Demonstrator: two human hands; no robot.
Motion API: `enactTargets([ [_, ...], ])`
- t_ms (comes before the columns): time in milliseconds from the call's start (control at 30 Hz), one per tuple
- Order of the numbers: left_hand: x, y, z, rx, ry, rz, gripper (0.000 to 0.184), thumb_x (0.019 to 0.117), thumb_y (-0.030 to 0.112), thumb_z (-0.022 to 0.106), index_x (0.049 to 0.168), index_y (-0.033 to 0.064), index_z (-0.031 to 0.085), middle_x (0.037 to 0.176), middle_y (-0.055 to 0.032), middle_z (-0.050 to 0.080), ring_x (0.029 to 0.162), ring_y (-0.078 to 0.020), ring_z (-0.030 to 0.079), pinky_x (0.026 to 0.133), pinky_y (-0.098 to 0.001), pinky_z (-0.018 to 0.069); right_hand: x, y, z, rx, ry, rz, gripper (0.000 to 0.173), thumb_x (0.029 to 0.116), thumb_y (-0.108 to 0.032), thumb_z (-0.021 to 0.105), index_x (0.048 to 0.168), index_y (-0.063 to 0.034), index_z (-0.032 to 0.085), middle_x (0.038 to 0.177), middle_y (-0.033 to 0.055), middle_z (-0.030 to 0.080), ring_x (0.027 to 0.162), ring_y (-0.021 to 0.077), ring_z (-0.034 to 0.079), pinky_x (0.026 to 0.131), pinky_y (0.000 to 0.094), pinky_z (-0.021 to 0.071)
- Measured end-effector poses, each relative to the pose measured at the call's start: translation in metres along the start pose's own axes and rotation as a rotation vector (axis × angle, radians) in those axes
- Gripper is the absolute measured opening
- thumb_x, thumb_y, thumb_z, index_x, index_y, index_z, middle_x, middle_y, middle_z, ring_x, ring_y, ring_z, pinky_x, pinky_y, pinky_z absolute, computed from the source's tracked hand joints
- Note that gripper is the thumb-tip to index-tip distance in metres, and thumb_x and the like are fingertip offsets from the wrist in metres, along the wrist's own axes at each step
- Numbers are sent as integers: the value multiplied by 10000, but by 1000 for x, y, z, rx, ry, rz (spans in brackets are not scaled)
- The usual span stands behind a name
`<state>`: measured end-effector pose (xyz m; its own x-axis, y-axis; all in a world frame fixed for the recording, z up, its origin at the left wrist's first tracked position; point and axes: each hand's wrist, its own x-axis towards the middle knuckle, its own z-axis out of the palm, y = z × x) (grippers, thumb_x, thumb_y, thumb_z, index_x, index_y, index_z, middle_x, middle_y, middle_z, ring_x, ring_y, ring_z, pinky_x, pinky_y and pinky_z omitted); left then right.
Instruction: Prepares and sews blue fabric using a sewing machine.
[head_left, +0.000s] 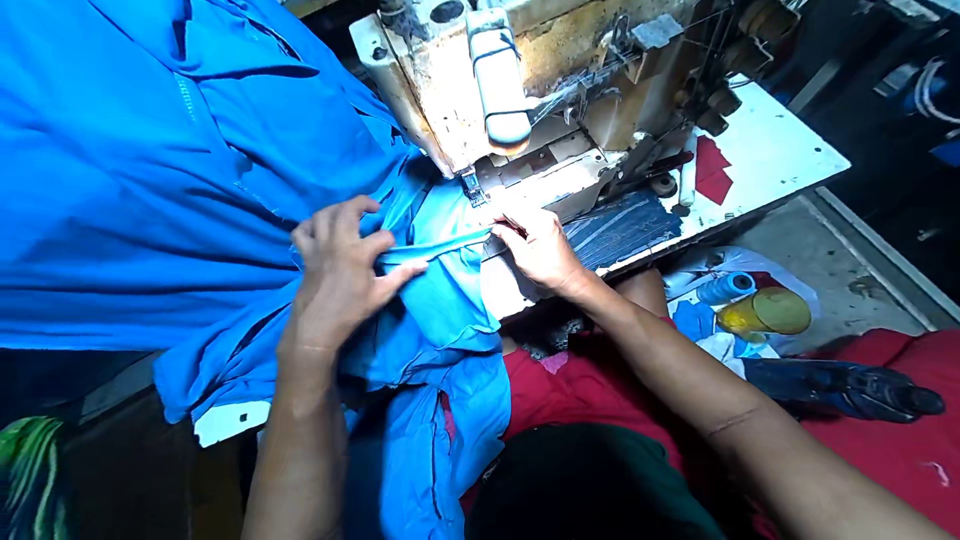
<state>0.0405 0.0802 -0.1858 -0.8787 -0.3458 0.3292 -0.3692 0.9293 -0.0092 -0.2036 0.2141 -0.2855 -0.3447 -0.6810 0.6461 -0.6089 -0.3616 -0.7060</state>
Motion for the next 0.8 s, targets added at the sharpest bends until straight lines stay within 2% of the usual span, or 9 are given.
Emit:
enactTargets([
  [67,-8,0,-17,-177,92,32,398,887,504,699,840,109,702,1467,-148,493,1378,-376,410,1094,-610,331,1,-2,-3,-27,-44,-48,170,982,-45,627,1097,-14,749,1048,103,746,996,156,710,931,336,574],
  [167,-18,45,-25,-482,152,186,279,907,329,762,817,85,661,1405,-111,567,1345,-277,516,1105,-497,468,-3,-23,-25,-6,-290,-92,230,955,-9,609,1122,-55,760,1050,79,733,989,163,689,912,374,568],
  [267,-31,85,-2,-650,207,216,212,952,200,736,825,55,646,1155,-90,701,1061,-191,685,886,-375,601,-14,-42,-44,73,-459,-201,220,941,-26,624,1101,-76,766,1044,40,729,994,117,678,901,330,574],
  [367,-37,105,40,-673,400,117,225,911,232,794,864,50,669,884,-55,681,818,-122,669,716,-285,578,-39,-48,-53,54,-436,-199,188,964,-48,623,1090,-75,761,1033,34,735,994,118,684,890,340,580],
  [433,-35,114,71,-461,506,27,442,826,470,845,980,98,664,939,-46,666,882,-146,651,776,-326,560,-57,-45,-54,30,-399,-137,181,987,-71,619,1101,-84,760,1014,23,748,956,101,702,852,330,599],
  [500,-30,119,98,-254,508,-35,689,775,623,810,1245,141,667,1184,-101,611,1111,-255,570,971,-435,474,-69,-44,-53,31,-354,-87,171,1003,-88,619,1106,-74,754,1016,32,742,962,107,700,873,333,600],
  [567,-26,117,118,-120,459,-54,632,835,498,774,1362,188,614,1417,-139,523,1336,-330,470,1161,-529,332,-76,-44,-52,32,-311,-52,156,1009,-103,629,1093,-66,756,1030,39,740,975,108,701,885,326,601],
  [667,-28,112,117,-58,374,-48,349,866,191,723,1214,179,726,1487,-108,537,1376,-341,461,1183,-587,260,-83,-43,-51,78,-259,1,142,1007,-100,639,1057,-42,759,1035,49,739,975,101,704,882,297,607],
  [800,-45,106,85,-85,194,-53,258,913,113,644,1127,187,768,1350,-12,662,1329,-270,554,1201,-664,228,-86,-44,-52,181,-191,105,118,995,-88,655,1005,-17,750,945,42,714,858,82,677,787,259,595],
])
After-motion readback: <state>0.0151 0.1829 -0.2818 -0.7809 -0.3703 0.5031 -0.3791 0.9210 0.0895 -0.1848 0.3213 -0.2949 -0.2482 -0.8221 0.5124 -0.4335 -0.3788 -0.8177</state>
